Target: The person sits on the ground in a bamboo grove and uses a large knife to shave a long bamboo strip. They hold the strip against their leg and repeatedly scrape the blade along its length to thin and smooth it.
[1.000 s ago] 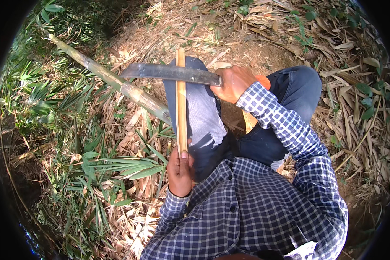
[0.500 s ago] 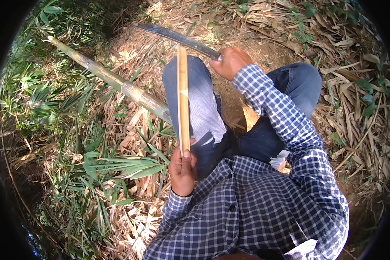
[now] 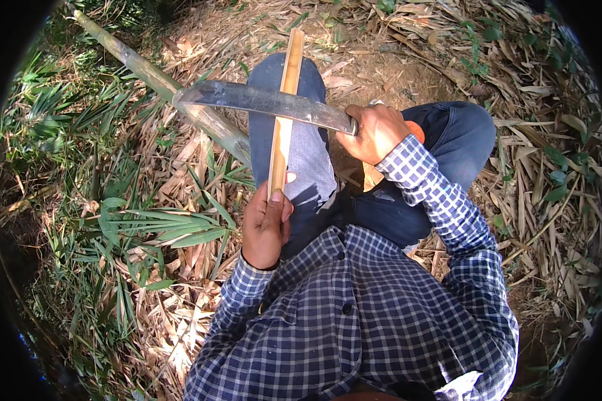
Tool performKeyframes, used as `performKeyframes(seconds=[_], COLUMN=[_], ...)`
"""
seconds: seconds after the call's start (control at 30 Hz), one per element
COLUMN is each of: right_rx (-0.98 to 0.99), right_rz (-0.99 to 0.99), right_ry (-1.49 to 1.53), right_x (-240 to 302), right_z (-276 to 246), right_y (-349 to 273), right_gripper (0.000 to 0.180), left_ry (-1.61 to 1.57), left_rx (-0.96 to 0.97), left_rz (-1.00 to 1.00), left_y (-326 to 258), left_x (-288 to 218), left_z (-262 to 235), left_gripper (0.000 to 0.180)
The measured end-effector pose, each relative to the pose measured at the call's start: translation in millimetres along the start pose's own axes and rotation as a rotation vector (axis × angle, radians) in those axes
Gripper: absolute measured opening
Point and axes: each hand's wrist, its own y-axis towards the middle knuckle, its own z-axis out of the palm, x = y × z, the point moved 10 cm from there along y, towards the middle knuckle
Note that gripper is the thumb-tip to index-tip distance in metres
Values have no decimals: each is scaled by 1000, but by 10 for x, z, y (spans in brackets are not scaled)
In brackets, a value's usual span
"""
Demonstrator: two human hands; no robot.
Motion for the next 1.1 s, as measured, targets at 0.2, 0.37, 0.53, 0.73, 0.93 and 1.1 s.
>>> performKeyframes(seconds=[0.2,0.37,0.53,0.73,0.93,1.1], right_rx=[39,53,37,65,51,28], right_rz=[-89,102,14,131,162,-39], right_ry=[-58,-54,-57,-26,-57,-50], right_x=[44,-242,-179,-321,-376,-87], right_z=[10,-30,-20,-8,14,73], right_y=[-6,295,304,461,552,441], right_gripper=[28,32,35,38,35,29], left_ry=[0,-13,-30,-77,-147,-205], left_rx=[-9,-6,0,-5,-8,26], left_rz=[-19,-18,-28,-42,-64,-81], left_y=[-45,-98,-107,-198,-211,-263], left_x=[47,12,40,26,4,43], left_z=[-14,-5,-41,-55,-61,-96], left_gripper=[34,34,36,35,36,36])
